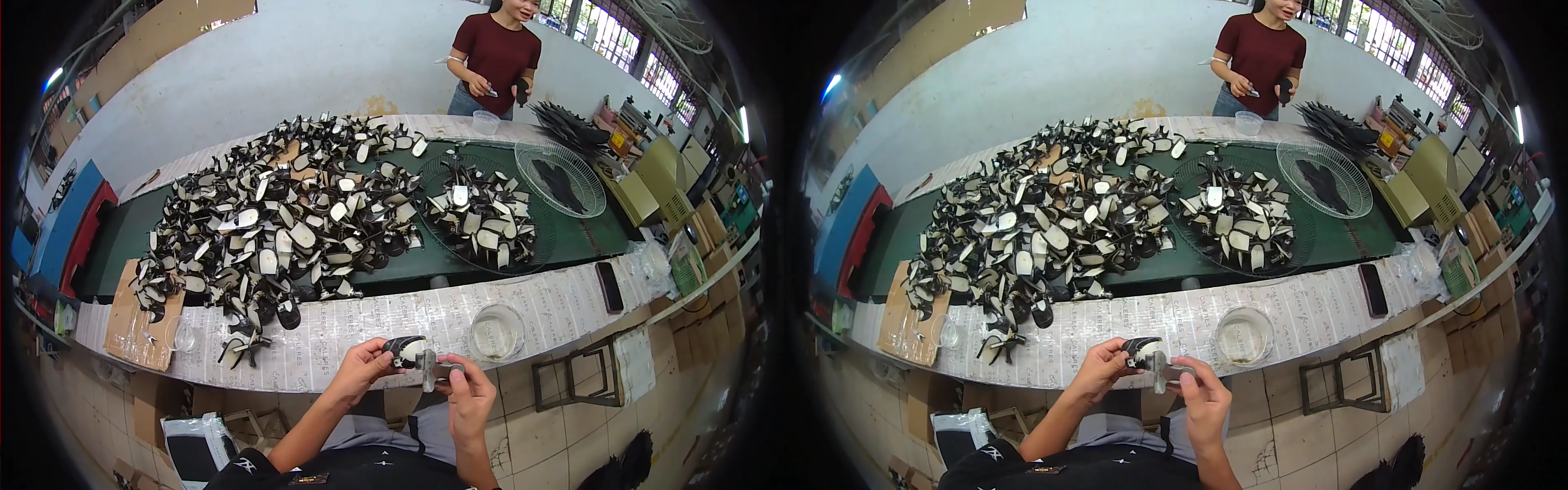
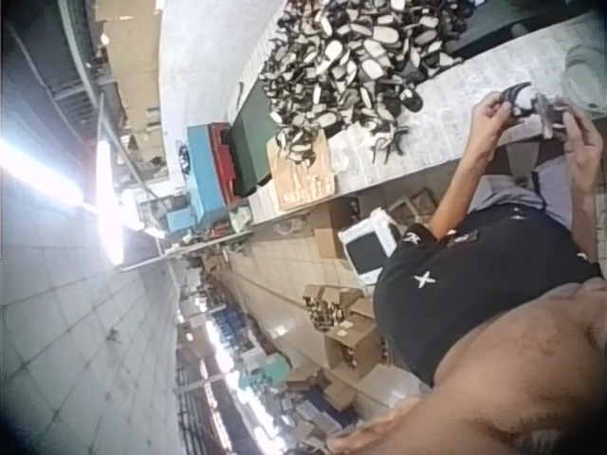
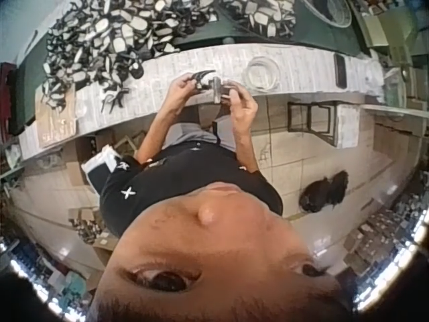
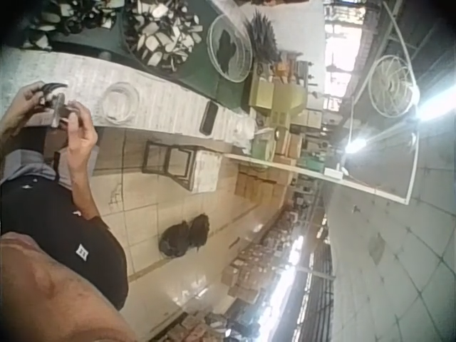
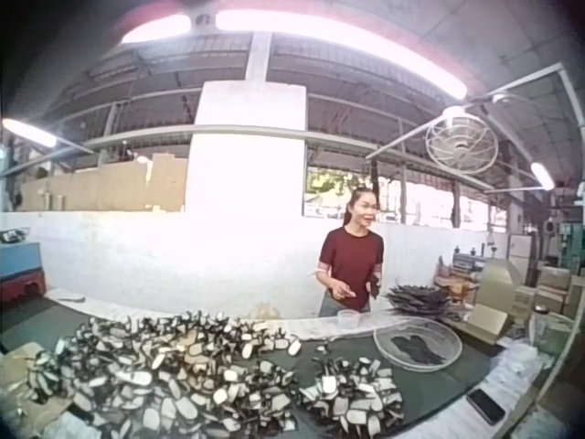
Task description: Applying glue to shoe components at a factory workbench.
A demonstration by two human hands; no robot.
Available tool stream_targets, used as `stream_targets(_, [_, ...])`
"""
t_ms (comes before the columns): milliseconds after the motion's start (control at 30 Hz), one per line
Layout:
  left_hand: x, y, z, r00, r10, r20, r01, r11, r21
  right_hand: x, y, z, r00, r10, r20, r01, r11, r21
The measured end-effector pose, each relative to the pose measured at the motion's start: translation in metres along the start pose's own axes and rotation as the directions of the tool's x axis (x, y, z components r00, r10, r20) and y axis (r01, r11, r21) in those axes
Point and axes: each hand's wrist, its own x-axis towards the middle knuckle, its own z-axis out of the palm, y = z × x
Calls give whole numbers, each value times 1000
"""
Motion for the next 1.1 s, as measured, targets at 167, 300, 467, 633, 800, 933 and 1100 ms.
stream_targets(167, [8, 2, 5, 1000, -26, -4, 26, 998, 52, 5, 0, -15, 993, -56, -107, 55, 998, -11])
stream_targets(300, [24, -19, 8, 1000, -3, 10, 1, 990, 139, -2, -1, -40, 994, -6, -109, -2, 997, -80])
stream_targets(467, [27, -53, -86, 984, 149, 96, -168, 957, 235, 7, 30, -37, 999, -18, 43, 17, 1000, 23])
stream_targets(633, [19, -47, -64, 994, -13, -112, 46, 953, 300, -22, 15, -44, 999, -50, 0, 50, 997, 56])
stream_targets(800, [15, -43, -65, 992, -68, -111, 99, 947, 305, -28, 14, -44, 1000, 5, -26, -1, 990, 144])
stream_targets(933, [15, -42, -79, 996, -29, -86, 48, 975, 218, -21, 25, -38, 1000, 4, 21, -7, 988, 155])
stream_targets(1100, [28, -49, -101, 999, 25, -34, -21, 994, 107, -17, 23, -31, 999, 14, 53, -24, 983, 183])
